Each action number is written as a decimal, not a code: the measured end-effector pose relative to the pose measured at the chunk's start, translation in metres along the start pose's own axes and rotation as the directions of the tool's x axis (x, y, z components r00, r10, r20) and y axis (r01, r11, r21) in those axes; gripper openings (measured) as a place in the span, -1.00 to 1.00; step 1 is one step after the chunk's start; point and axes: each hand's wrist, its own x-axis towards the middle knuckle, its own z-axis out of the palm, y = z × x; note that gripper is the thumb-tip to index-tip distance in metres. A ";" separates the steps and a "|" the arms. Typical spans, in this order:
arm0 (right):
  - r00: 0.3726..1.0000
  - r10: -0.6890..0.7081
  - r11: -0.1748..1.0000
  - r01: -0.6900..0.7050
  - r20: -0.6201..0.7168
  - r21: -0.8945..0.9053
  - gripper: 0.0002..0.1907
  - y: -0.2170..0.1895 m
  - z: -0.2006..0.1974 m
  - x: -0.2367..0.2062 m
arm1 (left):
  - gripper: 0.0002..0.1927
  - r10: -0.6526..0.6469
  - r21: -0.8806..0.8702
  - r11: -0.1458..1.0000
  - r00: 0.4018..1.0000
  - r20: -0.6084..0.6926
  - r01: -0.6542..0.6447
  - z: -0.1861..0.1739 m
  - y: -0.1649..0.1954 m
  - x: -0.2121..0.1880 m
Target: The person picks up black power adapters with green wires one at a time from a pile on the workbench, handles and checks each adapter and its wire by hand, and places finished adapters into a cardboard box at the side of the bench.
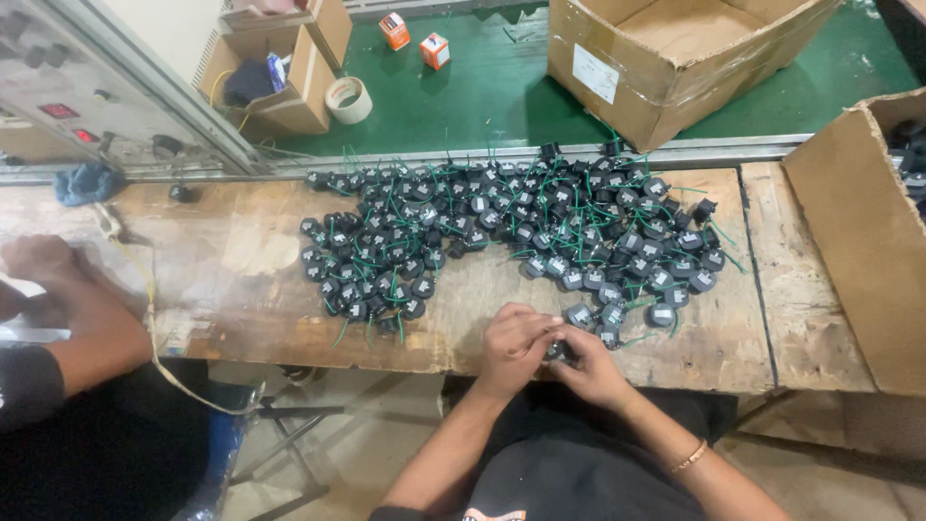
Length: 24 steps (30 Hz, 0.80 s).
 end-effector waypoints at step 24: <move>0.997 0.064 0.985 -0.057 -0.034 0.164 -0.62 -0.006 -0.001 -0.003 | -0.65 0.035 0.499 0.866 0.992 -0.120 0.030 -0.042 -0.051 0.062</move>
